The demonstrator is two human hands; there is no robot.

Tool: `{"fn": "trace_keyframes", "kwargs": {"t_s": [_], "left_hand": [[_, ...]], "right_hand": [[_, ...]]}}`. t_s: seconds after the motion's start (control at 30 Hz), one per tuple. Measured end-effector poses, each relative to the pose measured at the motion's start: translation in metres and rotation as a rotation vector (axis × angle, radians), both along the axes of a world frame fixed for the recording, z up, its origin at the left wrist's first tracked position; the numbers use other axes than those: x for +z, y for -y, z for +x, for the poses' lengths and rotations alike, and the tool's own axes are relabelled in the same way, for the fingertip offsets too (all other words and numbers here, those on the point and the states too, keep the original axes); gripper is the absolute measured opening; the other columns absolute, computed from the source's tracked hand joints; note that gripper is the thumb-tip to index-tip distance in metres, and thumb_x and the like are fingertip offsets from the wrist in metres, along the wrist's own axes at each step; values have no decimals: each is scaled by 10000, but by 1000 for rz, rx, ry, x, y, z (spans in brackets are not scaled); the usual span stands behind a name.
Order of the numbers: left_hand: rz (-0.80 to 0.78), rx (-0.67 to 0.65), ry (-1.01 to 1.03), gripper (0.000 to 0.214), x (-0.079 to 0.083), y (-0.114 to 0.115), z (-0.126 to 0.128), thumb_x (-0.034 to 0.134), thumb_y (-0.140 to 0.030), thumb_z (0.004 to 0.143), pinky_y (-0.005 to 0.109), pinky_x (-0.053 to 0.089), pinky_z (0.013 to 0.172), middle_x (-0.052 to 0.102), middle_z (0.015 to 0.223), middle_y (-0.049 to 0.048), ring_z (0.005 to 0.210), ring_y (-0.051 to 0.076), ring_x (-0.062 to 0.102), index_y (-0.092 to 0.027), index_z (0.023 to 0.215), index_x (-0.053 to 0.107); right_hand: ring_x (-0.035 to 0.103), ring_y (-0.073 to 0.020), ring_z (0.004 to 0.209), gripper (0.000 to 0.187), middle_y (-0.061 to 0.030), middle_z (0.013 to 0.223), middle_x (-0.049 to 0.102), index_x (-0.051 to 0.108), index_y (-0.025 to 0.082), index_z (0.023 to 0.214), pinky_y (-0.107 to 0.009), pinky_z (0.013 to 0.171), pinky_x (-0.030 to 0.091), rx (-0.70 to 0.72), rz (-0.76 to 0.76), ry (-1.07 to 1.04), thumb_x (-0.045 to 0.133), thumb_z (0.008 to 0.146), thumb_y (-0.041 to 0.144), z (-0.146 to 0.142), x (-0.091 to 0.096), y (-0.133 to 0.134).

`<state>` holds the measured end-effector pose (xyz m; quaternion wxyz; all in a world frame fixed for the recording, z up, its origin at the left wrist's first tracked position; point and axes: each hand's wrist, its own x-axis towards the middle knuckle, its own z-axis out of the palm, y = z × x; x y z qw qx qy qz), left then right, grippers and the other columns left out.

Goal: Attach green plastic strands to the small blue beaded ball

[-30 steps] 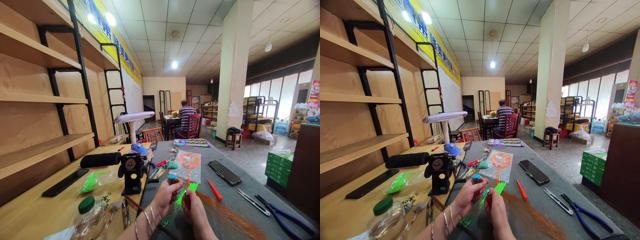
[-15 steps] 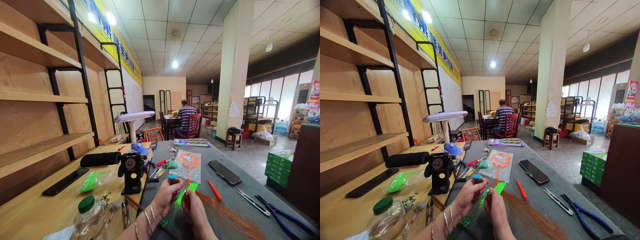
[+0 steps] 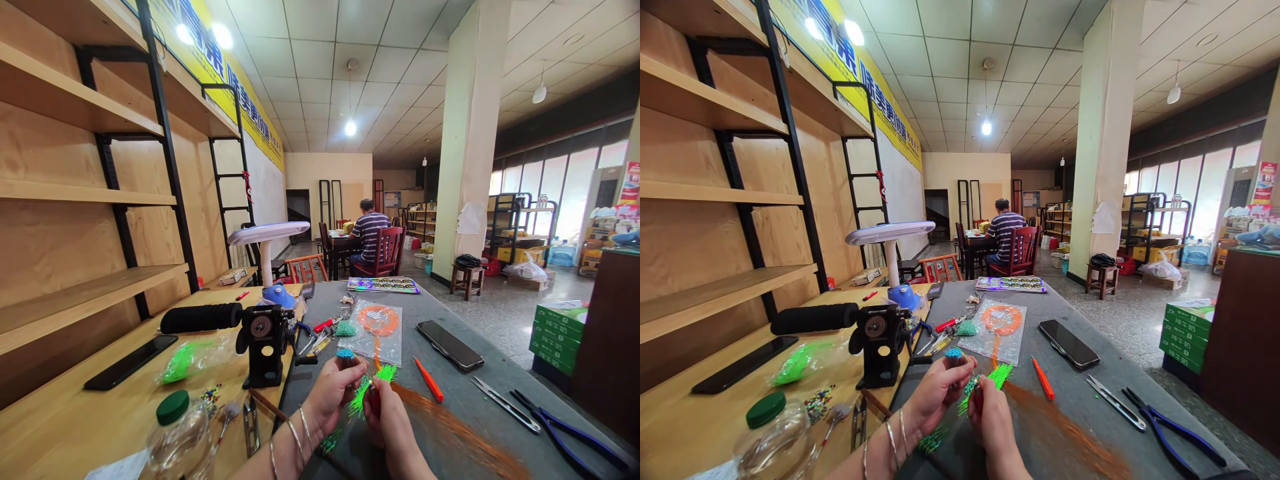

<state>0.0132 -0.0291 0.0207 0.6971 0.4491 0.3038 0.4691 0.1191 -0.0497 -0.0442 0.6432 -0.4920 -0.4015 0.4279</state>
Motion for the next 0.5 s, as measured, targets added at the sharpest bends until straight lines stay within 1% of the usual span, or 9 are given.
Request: {"fn": "trace_keyframes", "kwargs": {"t_s": [0.1, 0.2, 0.27, 0.33, 0.4, 0.47, 0.5], "left_hand": [[-3, 2, 5, 432, 0, 0, 0, 870, -370, 440, 179, 199, 461, 494, 560, -40, 491, 37, 371, -104, 698, 649], [-5, -8, 2, 424, -1, 0, 0, 864, -360, 457, 174, 183, 449, 482, 545, -43, 480, 35, 364, -100, 712, 647], [-12, -16, 9, 402, -2, -1, 0, 860, -339, 473, 169, 164, 435, 471, 526, -45, 469, 33, 355, -97, 709, 643], [-51, -30, 35, 364, -3, -4, -1, 855, -300, 491, 164, 141, 417, 455, 505, -49, 457, 31, 346, -96, 697, 635], [-137, -53, 86, 308, -6, -8, -1, 841, -228, 514, 155, 113, 395, 470, 528, -42, 450, 26, 353, -96, 688, 624], [-249, -100, 149, 241, -8, -13, -3, 804, -153, 557, 141, 93, 370, 510, 599, -23, 447, 14, 367, -90, 689, 612], [-303, -133, 179, 204, -9, -15, -3, 778, -128, 591, 131, 92, 357, 523, 637, -12, 446, 7, 374, -82, 698, 609]], "right_hand": [[372, -92, 385, 405, 54, 426, 395, 444, 223, 514, -211, 372, 264, -23, -40, -125, 503, 711, 572, -3, 4, 0], [349, -80, 393, 410, 57, 436, 400, 434, 216, 507, -204, 380, 260, -23, -66, -164, 551, 673, 572, -5, 7, 1], [321, -75, 388, 453, 54, 428, 395, 437, 209, 492, -202, 377, 240, 5, -82, -148, 543, 678, 608, -6, 9, 3], [307, -73, 383, 518, 49, 421, 393, 447, 201, 479, -206, 379, 233, 35, -93, -102, 498, 702, 666, -4, 12, 7], [317, -80, 381, 592, 46, 414, 387, 467, 194, 484, -213, 389, 252, 47, -95, -30, 410, 731, 729, 2, 18, 12], [360, -101, 389, 650, 41, 411, 398, 505, 192, 525, -226, 408, 288, 22, -74, 103, 297, 764, 760, 18, 24, 18], [395, -118, 400, 662, 34, 419, 423, 532, 193, 567, -235, 420, 308, 1, -57, 215, 253, 783, 752, 29, 26, 21]]}}
